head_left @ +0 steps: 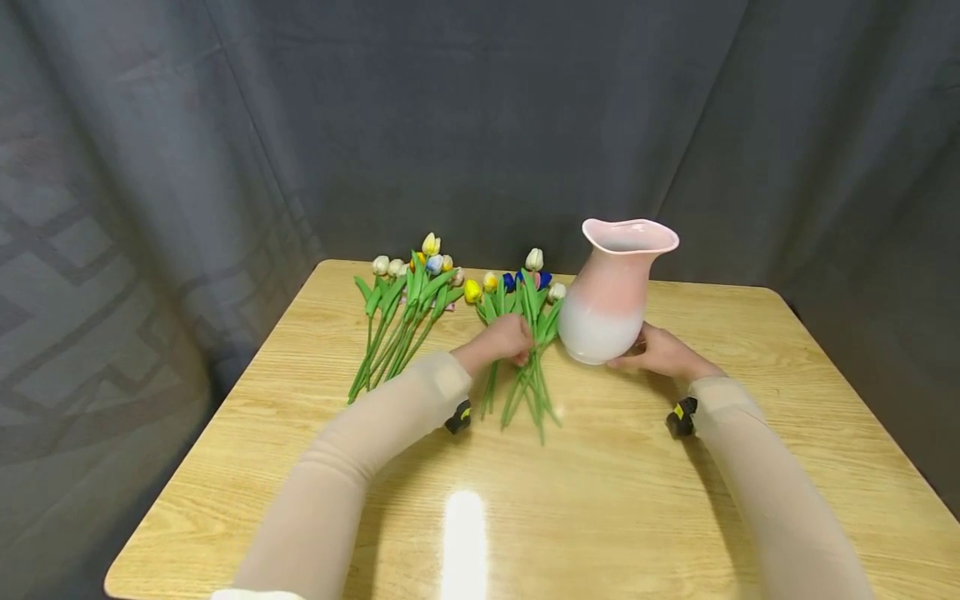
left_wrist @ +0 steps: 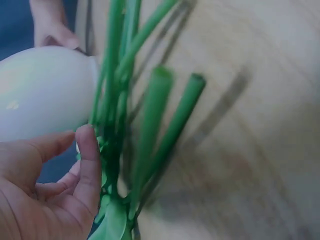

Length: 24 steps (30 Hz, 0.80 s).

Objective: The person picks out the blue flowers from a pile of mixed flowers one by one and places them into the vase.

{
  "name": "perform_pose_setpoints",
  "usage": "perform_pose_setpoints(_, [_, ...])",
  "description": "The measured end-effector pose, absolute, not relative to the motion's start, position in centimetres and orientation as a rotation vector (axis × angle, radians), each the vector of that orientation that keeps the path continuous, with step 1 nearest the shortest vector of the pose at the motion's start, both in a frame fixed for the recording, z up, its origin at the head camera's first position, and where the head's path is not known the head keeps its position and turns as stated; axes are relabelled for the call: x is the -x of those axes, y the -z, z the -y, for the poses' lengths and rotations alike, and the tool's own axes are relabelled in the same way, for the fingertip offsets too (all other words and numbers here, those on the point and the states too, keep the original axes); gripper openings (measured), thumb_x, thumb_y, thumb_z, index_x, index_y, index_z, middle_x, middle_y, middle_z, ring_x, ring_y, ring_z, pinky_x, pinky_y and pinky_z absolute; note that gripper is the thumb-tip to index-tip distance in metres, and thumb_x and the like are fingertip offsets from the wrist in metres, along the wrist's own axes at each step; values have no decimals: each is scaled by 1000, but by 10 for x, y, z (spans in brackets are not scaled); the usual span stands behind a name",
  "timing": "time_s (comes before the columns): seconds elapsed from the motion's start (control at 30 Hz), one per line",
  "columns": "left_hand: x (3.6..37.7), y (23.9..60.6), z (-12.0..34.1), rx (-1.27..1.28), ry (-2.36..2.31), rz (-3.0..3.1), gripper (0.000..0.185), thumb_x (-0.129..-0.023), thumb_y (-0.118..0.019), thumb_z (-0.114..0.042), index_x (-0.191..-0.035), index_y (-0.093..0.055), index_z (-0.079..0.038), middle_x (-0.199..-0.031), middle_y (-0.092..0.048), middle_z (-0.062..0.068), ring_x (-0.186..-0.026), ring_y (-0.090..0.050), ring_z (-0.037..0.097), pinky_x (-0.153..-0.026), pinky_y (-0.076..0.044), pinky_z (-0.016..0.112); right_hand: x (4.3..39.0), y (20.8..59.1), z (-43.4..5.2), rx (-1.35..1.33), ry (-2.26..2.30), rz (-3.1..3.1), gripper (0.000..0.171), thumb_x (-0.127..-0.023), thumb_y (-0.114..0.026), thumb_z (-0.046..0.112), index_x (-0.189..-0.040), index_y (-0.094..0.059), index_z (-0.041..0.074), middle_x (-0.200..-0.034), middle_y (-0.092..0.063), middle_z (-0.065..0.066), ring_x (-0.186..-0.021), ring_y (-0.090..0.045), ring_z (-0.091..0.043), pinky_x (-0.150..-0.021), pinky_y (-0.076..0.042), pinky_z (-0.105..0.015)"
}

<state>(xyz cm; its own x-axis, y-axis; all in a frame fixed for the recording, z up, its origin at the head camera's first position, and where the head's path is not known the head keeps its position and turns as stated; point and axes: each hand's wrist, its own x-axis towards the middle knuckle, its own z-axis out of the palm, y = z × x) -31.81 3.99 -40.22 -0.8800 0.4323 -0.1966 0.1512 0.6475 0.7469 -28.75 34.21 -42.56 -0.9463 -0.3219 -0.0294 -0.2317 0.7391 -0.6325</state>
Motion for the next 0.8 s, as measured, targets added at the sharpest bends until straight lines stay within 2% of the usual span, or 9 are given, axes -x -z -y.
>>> perform_pose_setpoints(0.13, [315, 408, -47, -429, -952, -2599, 45, -92, -67, -27, -54, -49, -11, -50, -56, 1, -47, -61, 13, -54, -53, 22, 287, 426, -342, 453, 1001, -2796, 79, -78, -80, 39, -138, -39, 8, -123, -58, -13, -109, -58, -31, -91, -46, -47])
perform_pose_setpoints(0.27, [315, 410, -51, -434, -883, -2654, 47, -92, -66, -32, -53, -52, -11, -47, -56, 0, -45, -60, 11, -56, -52, 20, 288, 426, -342, 448, 1010, -2791, 80, -78, -81, 38, -138, -38, 8, -124, -58, -13, -110, -57, -31, -93, -45, -48])
perform_pose_setpoints(0.6, [321, 409, -54, -322, -948, -2572, 38, -92, -68, -21, -58, -57, -7, -48, -57, 1, -42, -59, 10, -54, -54, 20, 288, 424, -343, 438, 998, -2795, 79, -78, -80, 39, -138, -39, 7, -122, -58, -14, -108, -57, -31, -91, -45, -46])
perform_pose_setpoints(0.8, [317, 407, -51, -216, -1199, -2477, 21, -92, -63, -7, -72, -63, 1, -56, -60, 5, -45, -59, 10, -59, -57, 24, 285, 423, -342, 445, 1006, -2784, 78, -80, -79, 36, -139, -38, 6, -125, -57, -16, -111, -57, -33, -93, -45, -50])
